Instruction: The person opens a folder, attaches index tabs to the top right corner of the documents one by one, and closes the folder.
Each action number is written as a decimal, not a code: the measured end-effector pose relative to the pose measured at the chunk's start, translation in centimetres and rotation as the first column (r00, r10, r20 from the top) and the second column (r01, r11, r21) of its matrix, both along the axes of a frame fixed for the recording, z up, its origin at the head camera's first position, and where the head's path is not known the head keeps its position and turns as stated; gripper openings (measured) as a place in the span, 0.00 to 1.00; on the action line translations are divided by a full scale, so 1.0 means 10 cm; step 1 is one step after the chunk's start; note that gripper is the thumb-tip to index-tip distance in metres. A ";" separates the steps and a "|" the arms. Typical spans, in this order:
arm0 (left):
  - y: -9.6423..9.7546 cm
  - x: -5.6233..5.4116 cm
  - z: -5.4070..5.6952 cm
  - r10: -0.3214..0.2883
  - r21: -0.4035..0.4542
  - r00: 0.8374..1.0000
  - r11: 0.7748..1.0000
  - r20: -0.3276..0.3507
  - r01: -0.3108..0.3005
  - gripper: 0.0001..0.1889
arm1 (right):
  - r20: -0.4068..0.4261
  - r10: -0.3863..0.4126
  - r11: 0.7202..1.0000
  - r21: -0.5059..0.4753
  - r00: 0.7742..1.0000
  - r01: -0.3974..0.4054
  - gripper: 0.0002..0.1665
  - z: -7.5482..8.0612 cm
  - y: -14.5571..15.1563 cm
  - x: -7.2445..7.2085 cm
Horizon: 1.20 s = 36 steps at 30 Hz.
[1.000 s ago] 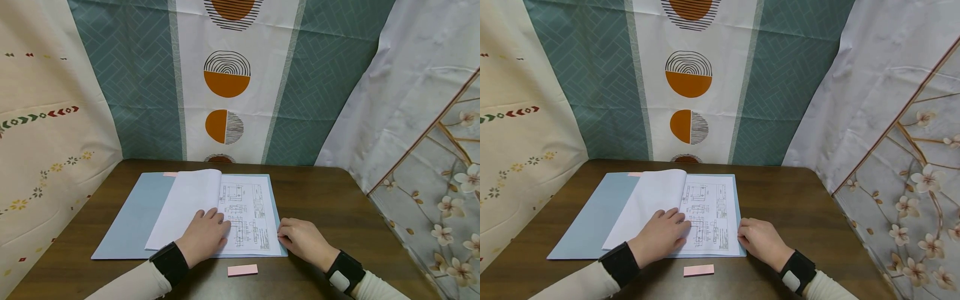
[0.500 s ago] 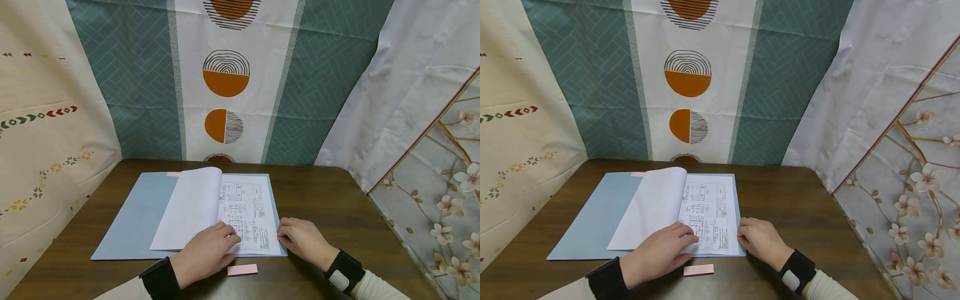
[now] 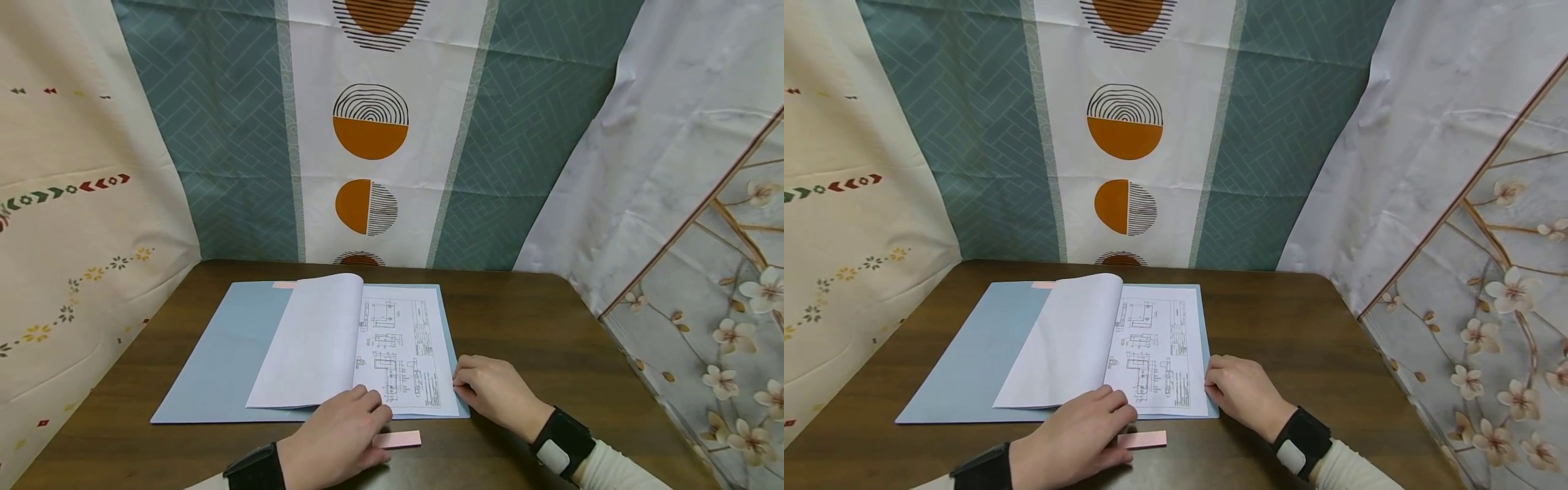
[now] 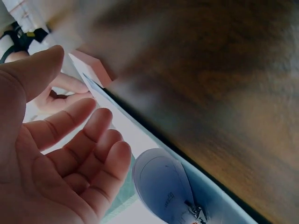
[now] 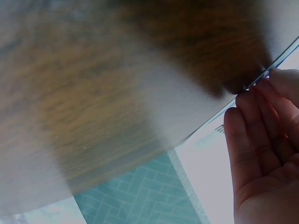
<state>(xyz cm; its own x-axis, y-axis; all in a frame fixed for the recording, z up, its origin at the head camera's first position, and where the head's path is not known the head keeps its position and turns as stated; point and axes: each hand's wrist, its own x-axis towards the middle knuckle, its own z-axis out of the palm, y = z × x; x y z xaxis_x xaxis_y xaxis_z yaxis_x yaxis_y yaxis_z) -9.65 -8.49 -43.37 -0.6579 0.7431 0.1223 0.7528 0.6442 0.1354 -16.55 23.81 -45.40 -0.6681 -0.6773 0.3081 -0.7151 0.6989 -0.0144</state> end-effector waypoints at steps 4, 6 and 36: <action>0.01 -0.01 -0.02 0.005 -0.032 1.000 0.999 0.011 -0.004 0.18 | 0.019 -0.014 1.000 0.009 1.000 0.014 0.09 0.00 0.00 0.00; 0.02 -0.01 -0.03 0.005 -0.046 1.000 0.999 0.014 -0.005 0.18 | 0.029 -0.022 1.000 0.015 0.999 0.022 0.09 0.01 0.00 0.00; 0.11 -0.03 -0.09 0.052 -0.093 0.998 0.994 0.024 -0.050 0.12 | 0.042 -0.036 0.999 0.014 0.998 0.035 0.08 -0.01 -0.01 -0.01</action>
<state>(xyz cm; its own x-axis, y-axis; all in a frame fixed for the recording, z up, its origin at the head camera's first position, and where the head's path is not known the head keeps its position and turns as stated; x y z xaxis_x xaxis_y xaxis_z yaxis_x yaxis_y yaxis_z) -10.00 -7.41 -44.29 -0.6974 0.7157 0.0366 0.7155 0.6924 0.0931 -16.62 23.76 -45.54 -0.7043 -0.6564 0.2704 -0.6886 0.7243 -0.0351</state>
